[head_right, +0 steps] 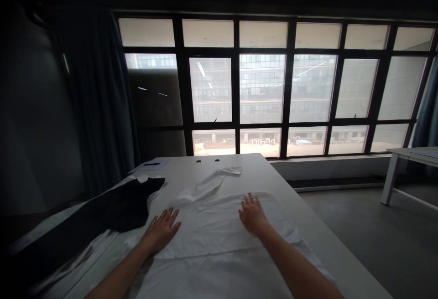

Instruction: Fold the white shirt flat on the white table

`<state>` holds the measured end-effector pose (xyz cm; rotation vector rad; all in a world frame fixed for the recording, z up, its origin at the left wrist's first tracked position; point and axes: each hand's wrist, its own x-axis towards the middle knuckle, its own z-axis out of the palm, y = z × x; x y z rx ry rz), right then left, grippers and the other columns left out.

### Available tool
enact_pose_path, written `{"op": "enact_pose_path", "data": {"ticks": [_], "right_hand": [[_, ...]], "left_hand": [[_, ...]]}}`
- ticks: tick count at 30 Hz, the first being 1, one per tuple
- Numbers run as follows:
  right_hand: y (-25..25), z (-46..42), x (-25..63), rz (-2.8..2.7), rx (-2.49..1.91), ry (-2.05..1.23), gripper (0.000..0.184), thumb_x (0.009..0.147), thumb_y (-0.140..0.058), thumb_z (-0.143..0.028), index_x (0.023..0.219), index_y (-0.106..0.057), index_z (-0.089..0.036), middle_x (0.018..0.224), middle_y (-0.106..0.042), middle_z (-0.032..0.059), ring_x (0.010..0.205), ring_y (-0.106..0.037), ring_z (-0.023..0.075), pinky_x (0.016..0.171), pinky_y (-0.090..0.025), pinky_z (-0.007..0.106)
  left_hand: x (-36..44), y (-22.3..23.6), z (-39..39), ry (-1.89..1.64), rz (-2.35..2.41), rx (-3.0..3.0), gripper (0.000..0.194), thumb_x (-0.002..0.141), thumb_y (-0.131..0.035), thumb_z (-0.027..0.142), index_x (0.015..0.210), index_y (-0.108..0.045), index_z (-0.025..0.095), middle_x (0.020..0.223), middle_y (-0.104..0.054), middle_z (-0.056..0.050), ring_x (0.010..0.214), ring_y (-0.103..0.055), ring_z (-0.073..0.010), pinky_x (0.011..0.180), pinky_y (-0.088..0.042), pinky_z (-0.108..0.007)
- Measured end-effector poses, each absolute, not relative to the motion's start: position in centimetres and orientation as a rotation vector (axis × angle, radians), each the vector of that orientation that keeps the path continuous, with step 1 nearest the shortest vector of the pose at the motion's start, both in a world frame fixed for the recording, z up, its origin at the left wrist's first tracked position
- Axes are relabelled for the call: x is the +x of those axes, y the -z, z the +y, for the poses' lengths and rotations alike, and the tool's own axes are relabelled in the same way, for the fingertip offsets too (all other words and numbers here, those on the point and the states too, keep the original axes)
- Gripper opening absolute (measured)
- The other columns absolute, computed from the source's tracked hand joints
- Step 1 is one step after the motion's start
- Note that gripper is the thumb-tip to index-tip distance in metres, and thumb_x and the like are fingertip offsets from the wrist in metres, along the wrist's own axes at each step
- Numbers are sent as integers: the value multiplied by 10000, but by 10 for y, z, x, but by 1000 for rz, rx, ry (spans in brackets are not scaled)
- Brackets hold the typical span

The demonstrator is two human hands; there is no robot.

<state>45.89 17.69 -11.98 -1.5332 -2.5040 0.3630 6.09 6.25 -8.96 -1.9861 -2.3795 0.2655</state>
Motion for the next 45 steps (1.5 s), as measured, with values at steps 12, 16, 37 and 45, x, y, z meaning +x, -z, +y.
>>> {"op": "enact_pose_path", "data": {"ticks": [12, 16, 37, 45], "right_hand": [[128, 183, 380, -2618, -1369, -619, 697, 1018, -217, -635, 1591, -310, -249, 1646, -179, 80, 1533, -145, 269, 1236, -83, 510], [136, 220, 473, -2444, -1827, -506, 686, 1026, -222, -546, 1591, -311, -168, 1629, -200, 159, 1516, -187, 318, 1207, -99, 579], [162, 28, 525, -2458, -1596, -536, 676, 856, -542, -695, 1435, -565, -346, 1491, -463, 142, 1369, -389, 477, 1059, -234, 782], [160, 70, 506, -2404, -1641, -412, 714, 947, -322, -740, 1549, -391, -361, 1606, -300, 43, 1509, -192, 355, 1180, -48, 687]], "left_hand": [[58, 86, 61, -250, -2399, -2005, 743, 980, -225, 648, 1597, -276, 236, 1659, -181, -82, 1538, -160, -300, 1226, -127, -540], [61, 82, 59, -254, -2405, -2000, 734, 984, -236, 631, 1596, -282, 228, 1660, -178, -93, 1538, -160, -298, 1226, -124, -541], [182, -20, -37, -796, -2534, -2233, 956, 742, -604, 696, 1453, -516, 62, 1438, -492, -313, 1276, -534, -468, 1035, -436, -578], [164, 19, 4, -730, -2668, -2152, 1082, 797, -526, 672, 1611, -103, 97, 1655, 42, -179, 1519, -30, -461, 1056, -239, -783]]}}
